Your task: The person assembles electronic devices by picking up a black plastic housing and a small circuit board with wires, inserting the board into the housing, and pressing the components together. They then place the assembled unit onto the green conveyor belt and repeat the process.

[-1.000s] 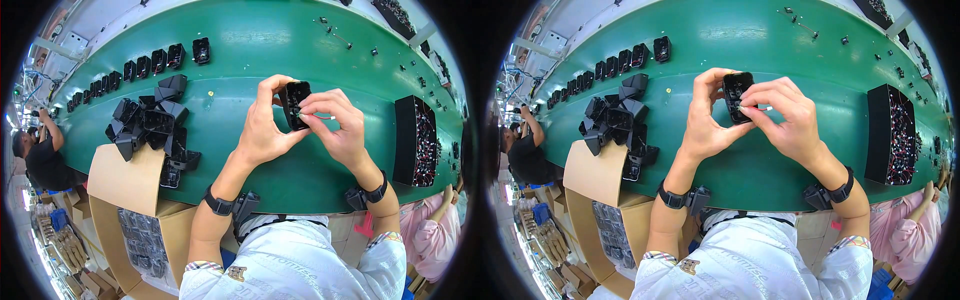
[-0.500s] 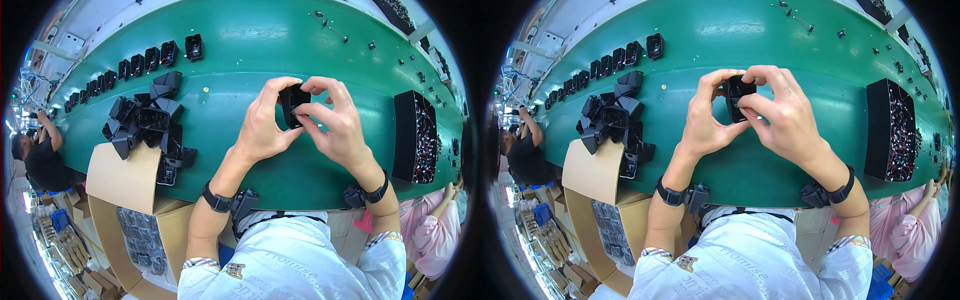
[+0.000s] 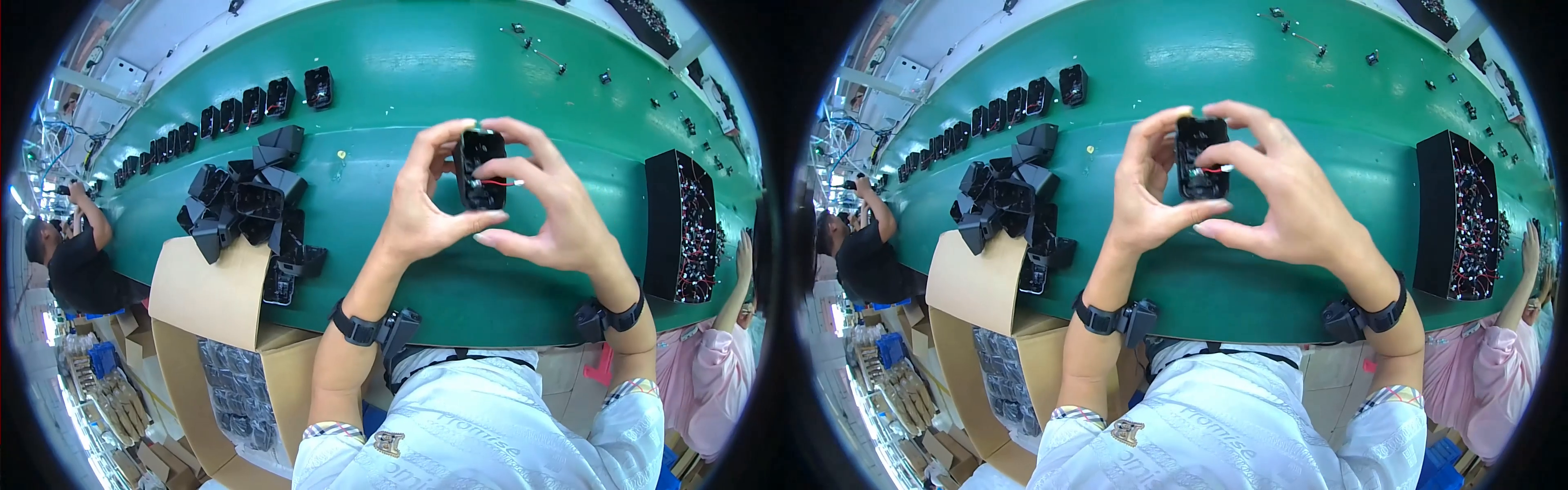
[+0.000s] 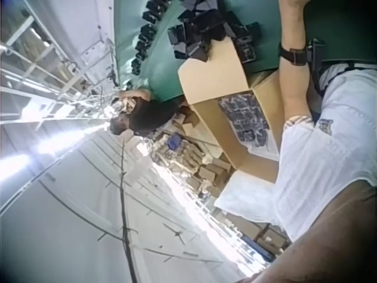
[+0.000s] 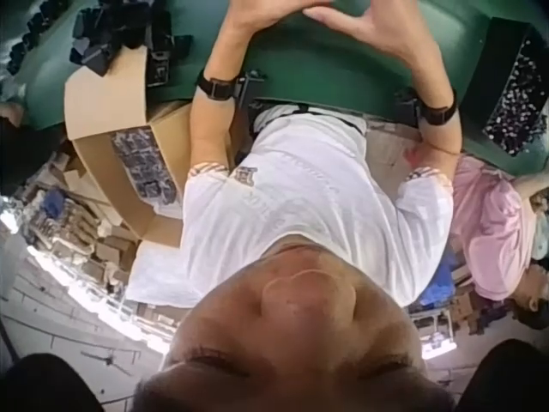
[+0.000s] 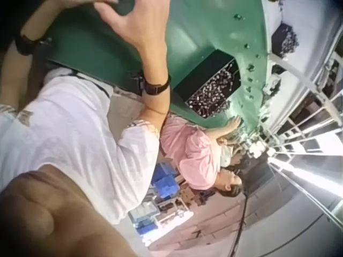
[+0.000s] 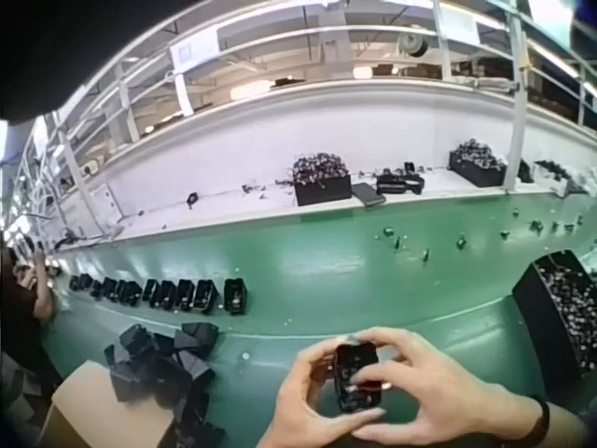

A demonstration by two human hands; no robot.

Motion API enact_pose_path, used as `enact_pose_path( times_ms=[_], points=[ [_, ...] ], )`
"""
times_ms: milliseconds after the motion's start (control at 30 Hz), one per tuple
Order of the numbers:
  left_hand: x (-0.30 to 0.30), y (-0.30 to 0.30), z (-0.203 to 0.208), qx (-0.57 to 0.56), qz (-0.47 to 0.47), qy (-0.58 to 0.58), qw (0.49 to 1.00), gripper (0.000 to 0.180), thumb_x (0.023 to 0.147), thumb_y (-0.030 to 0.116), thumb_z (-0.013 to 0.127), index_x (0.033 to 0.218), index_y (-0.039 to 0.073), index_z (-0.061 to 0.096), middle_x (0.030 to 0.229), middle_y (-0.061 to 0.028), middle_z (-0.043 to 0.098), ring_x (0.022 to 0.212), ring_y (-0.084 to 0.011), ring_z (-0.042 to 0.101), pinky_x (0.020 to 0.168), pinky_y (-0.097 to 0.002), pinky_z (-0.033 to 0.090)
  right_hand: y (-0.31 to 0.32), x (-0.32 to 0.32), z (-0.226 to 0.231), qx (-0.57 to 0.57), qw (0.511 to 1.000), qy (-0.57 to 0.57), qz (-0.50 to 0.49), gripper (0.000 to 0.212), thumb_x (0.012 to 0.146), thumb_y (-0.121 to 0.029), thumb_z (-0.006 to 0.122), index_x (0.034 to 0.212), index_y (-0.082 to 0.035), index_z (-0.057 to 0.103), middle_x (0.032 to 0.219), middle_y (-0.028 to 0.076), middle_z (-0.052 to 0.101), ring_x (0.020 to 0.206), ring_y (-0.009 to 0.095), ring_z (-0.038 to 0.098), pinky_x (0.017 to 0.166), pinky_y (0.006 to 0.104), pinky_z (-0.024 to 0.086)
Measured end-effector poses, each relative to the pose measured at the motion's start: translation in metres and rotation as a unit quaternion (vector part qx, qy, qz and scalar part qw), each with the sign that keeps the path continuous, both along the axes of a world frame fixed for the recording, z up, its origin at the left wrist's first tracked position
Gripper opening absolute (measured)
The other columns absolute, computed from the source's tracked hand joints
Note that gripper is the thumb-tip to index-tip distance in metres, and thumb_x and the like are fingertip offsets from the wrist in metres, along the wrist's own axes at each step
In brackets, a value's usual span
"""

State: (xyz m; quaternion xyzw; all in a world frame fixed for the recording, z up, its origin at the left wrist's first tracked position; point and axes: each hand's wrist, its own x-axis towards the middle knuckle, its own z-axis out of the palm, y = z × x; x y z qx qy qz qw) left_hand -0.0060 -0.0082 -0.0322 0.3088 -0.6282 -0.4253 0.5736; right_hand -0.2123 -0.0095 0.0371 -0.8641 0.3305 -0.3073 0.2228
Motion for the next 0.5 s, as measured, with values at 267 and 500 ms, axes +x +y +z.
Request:
enact_pose_path(
  times_ms=[267,500],
  points=[
    [0.003,0.004,0.011,-0.085,0.073,-0.102,0.988,0.090,0.061,0.023,0.098,0.141,0.010,0.060,0.131,-0.0128,0.062,0.112,-0.0266,0.065,0.084,-0.0380,0.058,0.007,0.004,-0.002,0.047,0.998,-0.040,0.000,0.049,0.071,-0.018,0.088,0.114,-0.003,0.069,0.150,0.020,0.049,0.121,0.034,0.062,0.097,0.0434,0.055],
    [0.004,0.008,0.015,-0.123,0.108,-0.162,0.973,0.089,0.063,0.034,0.096,0.139,0.003,0.063,0.124,-0.0173,0.060,0.109,-0.0308,0.065,0.088,-0.0397,0.057,-0.003,0.001,-0.026,0.221,0.963,-0.148,0.027,0.036,0.080,-0.019,0.087,0.107,-0.003,0.070,0.148,0.018,0.052,0.126,0.029,0.063,0.097,0.0424,0.054]
  ],
)
